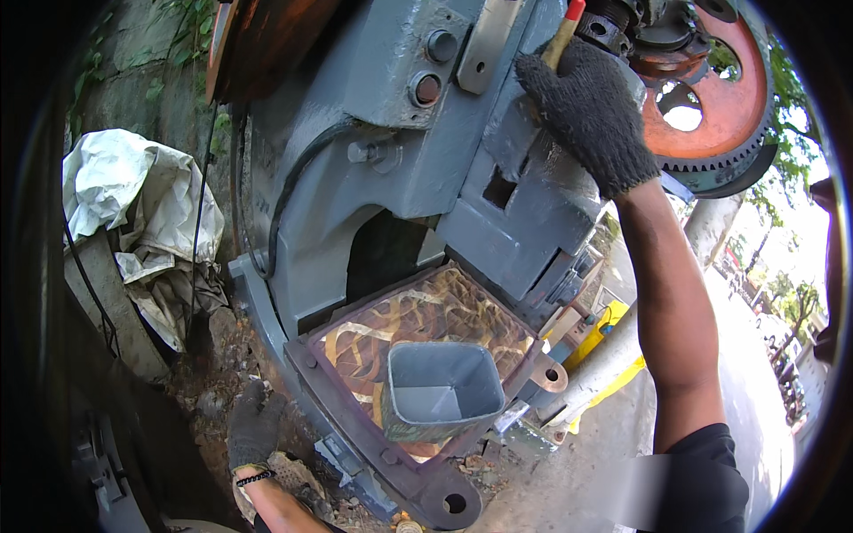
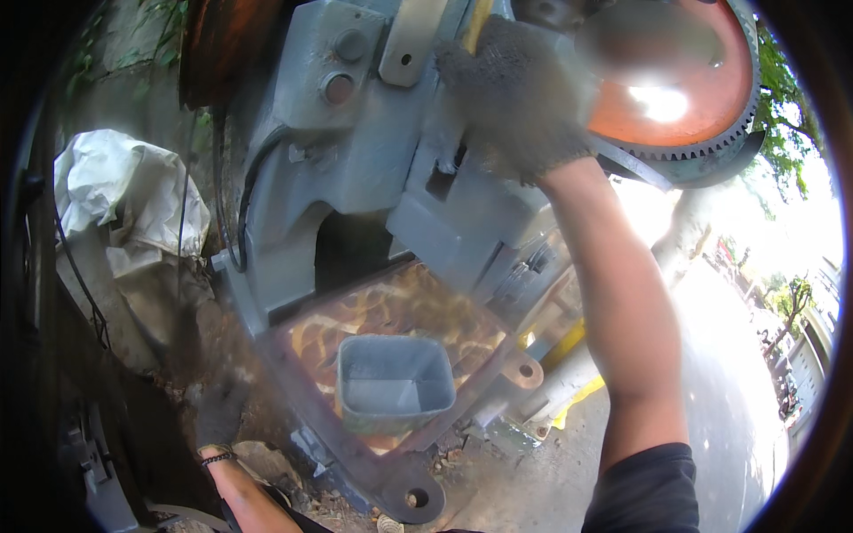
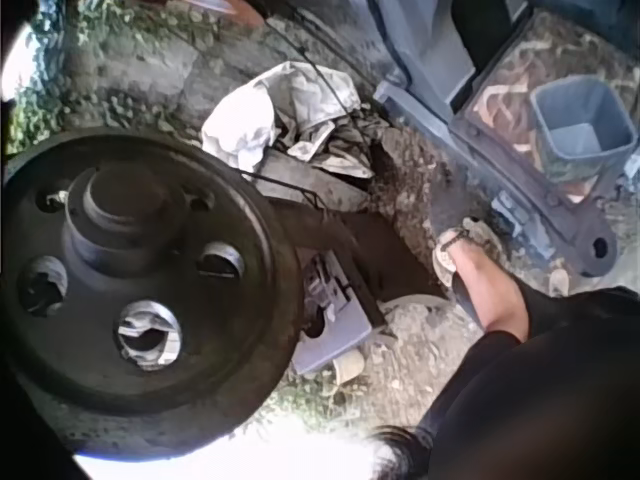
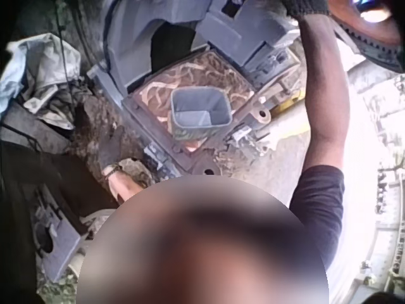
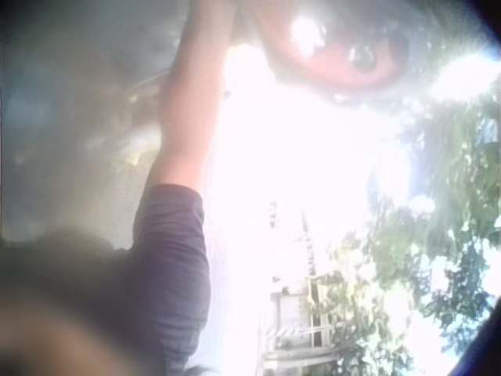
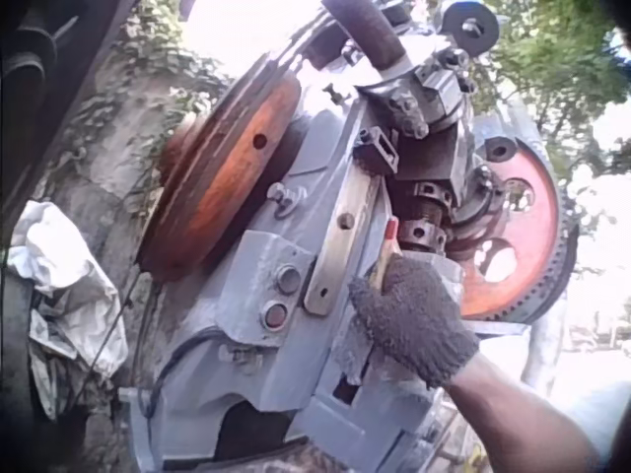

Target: The person paints a large gray industrial machine with a paintbrush, repeatedly dipping the brush into a small container of gray paint and applying it to the machine's housing and side panels.

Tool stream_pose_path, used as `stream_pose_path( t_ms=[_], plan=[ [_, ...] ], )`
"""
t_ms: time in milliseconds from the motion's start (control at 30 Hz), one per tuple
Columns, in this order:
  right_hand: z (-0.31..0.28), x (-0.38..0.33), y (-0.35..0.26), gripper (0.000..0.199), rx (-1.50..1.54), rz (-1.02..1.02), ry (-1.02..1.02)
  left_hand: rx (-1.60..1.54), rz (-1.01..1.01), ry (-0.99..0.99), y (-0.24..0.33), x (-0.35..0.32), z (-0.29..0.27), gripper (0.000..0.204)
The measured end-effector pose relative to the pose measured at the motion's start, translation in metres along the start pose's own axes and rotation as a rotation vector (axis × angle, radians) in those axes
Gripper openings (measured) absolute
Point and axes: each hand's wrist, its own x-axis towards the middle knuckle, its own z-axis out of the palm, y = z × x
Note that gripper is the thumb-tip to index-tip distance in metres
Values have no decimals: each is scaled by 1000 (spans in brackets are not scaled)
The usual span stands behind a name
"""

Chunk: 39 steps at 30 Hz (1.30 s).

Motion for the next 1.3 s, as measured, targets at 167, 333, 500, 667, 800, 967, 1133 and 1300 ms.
stream_pose_path(
  t_ms=[167,333,500,667,800,967,1133,1300],
  plan=[
    [-23,2,9,53,-46,-132,163,20,12,71,2,-11,-10,67],
    [-25,14,15,51,59,127,65,66,-14,78,-2,-8,-6,66],
    [-59,-11,28,46,-154,-240,-77,18,193,134,-8,-2,-5,55],
    [-72,-68,33,62,262,-75,-140,-482,157,151,23,-19,-14,35],
    [-82,-125,34,57,563,276,-94,-571,222,150,56,-36,-16,27],
    [-82,-171,38,78,822,594,-77,-532,219,110,65,-44,-6,27],
    [-89,-196,31,63,646,418,-17,-632,225,112,51,-43,11,28],
    [-98,-242,40,50,832,817,25,-573,135,126,25,-36,18,24]
  ],
)
